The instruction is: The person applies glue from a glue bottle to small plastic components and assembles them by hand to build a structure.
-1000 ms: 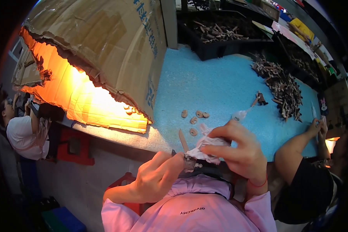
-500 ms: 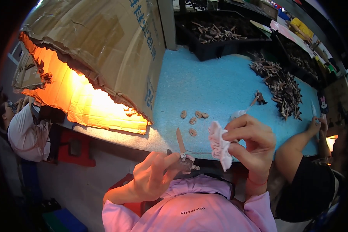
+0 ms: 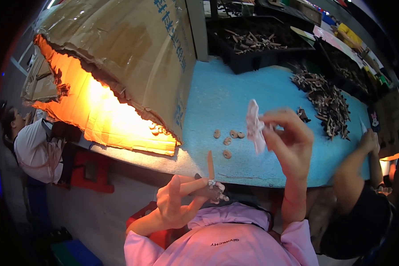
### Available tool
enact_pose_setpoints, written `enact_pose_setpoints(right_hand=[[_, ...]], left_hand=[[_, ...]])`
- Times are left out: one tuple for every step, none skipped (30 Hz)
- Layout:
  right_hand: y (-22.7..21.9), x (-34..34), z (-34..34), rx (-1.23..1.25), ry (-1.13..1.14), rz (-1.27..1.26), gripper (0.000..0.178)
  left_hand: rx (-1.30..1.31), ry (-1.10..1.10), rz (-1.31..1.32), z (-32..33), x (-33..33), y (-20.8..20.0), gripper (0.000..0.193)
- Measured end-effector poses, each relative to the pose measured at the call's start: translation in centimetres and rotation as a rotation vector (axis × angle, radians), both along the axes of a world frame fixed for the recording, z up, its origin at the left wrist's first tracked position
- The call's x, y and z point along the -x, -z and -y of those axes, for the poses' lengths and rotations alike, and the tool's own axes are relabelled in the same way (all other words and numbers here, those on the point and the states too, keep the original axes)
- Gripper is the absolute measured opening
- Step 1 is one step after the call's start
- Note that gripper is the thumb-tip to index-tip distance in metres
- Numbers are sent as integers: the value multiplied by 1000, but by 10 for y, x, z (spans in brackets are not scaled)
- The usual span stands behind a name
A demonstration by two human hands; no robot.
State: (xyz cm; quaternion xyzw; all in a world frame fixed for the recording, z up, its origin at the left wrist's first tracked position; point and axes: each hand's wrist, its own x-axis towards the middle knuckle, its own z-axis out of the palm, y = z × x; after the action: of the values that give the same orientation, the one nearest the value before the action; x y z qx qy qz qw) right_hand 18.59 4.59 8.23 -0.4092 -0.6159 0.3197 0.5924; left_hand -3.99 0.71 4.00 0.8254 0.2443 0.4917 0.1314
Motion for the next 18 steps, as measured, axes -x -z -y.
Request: enact_pose_setpoints(right_hand=[[6,2,-10,-49,97,-10,21],[10,5,-20,-52,94,-9,21],[15,7,-32,-78,157,160,23],[22,10,-46,-107,217,326,25],[35,15,-63,-158,253,412,25],[48,17,-80,-204,304,501,25],[59,20,-97,-201,312,505,25],[67,23,-112,-194,340,606,23],[69,30,-121,-191,358,707,21],[72,32,-120,-190,360,711,21],[76,32,-116,-220,405,779,20],[82,37,-115,-254,434,843,18],[79,35,-105,-251,428,850,18],[72,27,-91,-169,339,753,16],[68,20,-75,-86,245,652,13],[68,11,-60,-25,232,574,10],[71,6,-47,36,219,496,9],[76,6,-33,44,222,503,9]], left_hand=[[-3,-2,1,1,2,0,94],[15,-11,-43,2,6,0,96],[33,-19,-87,3,8,1,99],[29,-25,-85,5,9,3,99],[108,-35,-17,8,10,7,97],[189,-28,51,9,9,10,95],[191,-19,53,11,7,13,95],[314,-39,121,14,4,15,93],[436,-69,191,16,4,17,91],[438,-66,194,17,3,17,91],[572,-33,306,18,-1,17,87],[707,-16,420,17,0,20,83],[713,-19,427,16,2,22,83],[881,50,538,14,4,25,75],[1049,114,650,15,7,28,68],[1058,120,654,16,8,31,68],[1127,133,702,16,9,37,59],[1197,145,749,17,8,41,49]])
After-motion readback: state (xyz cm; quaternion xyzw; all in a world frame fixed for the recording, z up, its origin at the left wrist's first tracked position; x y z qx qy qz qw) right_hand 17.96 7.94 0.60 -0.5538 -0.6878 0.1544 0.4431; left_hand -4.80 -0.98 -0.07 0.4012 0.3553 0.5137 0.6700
